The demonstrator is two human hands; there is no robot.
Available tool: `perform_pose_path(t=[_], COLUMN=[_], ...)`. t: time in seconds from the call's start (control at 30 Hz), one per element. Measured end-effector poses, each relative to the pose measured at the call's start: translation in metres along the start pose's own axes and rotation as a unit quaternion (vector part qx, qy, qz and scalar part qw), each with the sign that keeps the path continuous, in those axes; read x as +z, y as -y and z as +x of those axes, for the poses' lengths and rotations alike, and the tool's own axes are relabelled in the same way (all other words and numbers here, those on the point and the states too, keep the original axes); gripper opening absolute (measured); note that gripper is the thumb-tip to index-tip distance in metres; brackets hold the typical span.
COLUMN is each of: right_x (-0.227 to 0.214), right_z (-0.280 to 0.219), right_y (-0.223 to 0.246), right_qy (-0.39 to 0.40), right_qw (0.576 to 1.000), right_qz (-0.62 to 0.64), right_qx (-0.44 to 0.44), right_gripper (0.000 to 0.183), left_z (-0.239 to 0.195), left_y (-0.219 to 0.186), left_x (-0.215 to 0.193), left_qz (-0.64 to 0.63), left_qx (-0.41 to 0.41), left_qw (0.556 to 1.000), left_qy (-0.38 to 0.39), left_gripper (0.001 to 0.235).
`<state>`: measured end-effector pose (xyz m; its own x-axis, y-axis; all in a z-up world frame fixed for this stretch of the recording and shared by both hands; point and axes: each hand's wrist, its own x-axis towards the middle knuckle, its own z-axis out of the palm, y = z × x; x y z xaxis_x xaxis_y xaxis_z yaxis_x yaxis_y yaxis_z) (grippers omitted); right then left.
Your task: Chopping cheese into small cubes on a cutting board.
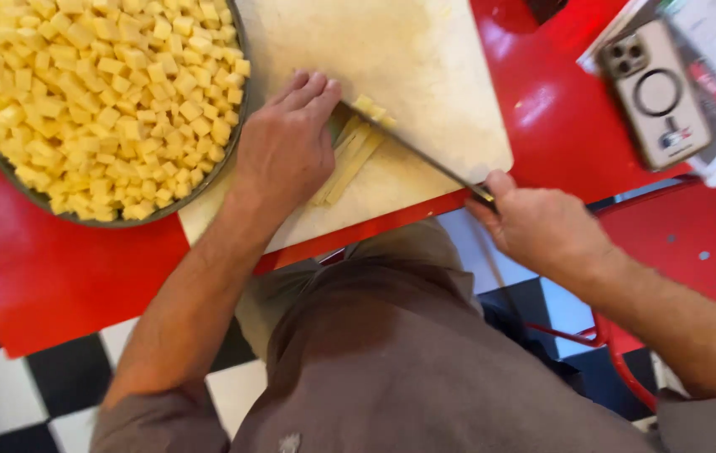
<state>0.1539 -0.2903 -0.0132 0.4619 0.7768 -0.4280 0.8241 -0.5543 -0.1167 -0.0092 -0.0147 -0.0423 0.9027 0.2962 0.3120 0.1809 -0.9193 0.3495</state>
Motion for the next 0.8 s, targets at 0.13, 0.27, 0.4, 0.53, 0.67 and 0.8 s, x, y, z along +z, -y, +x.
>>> perform_pose_path(t=[0.13,0.27,0.4,0.53,0.67,0.8], right_x=[0.006,-0.029,-0.006,-0.016,-0.022,-0.010], right_z=[0.008,0.006,-0.004,-0.013,-0.012,-0.006], right_y=[-0.014,-0.002,-0.009,-0.001,0.007,0.004], right_qy=[-0.034,0.115,-0.027,-0.028,-0.004,0.029], right_qw=[0.996,0.937,0.979,0.995,0.998,0.999], right_qz=[0.079,0.318,0.199,0.091,0.062,0.021], right_qx=[-0.020,0.089,-0.030,-0.016,-0.013,-0.001], right_gripper=[0.040,0.037,0.037,0.036,0.039,0.039], left_z=[-0.007,-0.031,-0.022,-0.013,-0.010,-0.014], left_y=[-0.025,-0.035,-0.030,-0.019,-0.005,0.009], left_x=[-0.010,0.008,-0.008,-0.011,-0.008,0.013], left_qz=[-0.035,-0.075,-0.061,-0.017,-0.017,-0.019], left_qx=[-0.014,-0.053,-0.046,0.006,-0.010,-0.020], left_qw=[0.999,0.996,0.997,0.994,0.997,0.999], left_qy=[-0.013,-0.004,-0.030,-0.104,-0.070,-0.029], left_gripper=[0.042,0.030,0.035,0.040,0.043,0.045])
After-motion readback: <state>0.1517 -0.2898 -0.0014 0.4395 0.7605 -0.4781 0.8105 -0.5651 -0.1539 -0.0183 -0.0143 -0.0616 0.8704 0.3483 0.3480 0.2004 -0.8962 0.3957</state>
